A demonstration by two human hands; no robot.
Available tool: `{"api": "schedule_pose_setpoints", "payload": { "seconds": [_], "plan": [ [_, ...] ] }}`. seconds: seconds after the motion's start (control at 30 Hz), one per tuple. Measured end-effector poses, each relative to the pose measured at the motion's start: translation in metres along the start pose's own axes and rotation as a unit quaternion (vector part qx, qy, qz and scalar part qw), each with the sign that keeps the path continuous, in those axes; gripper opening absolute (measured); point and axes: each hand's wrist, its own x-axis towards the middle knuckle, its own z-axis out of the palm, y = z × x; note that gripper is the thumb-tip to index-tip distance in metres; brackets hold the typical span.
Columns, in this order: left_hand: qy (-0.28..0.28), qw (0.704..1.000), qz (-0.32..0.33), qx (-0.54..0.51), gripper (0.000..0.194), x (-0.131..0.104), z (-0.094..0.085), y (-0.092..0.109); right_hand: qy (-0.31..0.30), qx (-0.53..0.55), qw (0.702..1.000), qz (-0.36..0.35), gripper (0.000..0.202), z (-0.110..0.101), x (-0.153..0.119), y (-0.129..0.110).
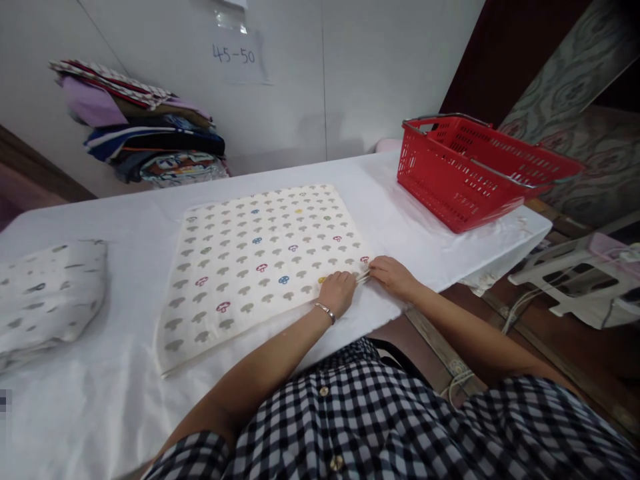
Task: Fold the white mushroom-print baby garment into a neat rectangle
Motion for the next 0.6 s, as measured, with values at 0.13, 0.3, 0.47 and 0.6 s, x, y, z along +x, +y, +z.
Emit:
{"api": "schedule_pose_setpoints", "payload": {
  "seconds": [0.13, 0.3, 0.47, 0.6],
  "plan": [
    [-0.005, 1.0, 0.01, 0.016, 0.022, 0.0, -0.001, 0.002, -0.028, -0.021, 0.999, -0.006, 0.024, 0.0, -0.002, -0.001],
    [-0.015, 1.0, -0.004, 0.014, 0.023, 0.003, -0.01, 0.006, -0.027, -0.042, 0.999, -0.004, 0.027, -0.001, -0.001, -0.001],
    [-0.034, 0.999, -0.023, 0.0, 0.024, 0.008, -0.013, 0.006, -0.025, -0.026, 0.999, -0.001, 0.022, 0.002, -0.001, 0.001],
    [-0.027, 1.0, -0.014, 0.005, 0.027, 0.008, -0.009, 0.004, -0.018, -0.022, 1.0, -0.004, 0.021, 0.001, -0.001, 0.003]
  ]
}}
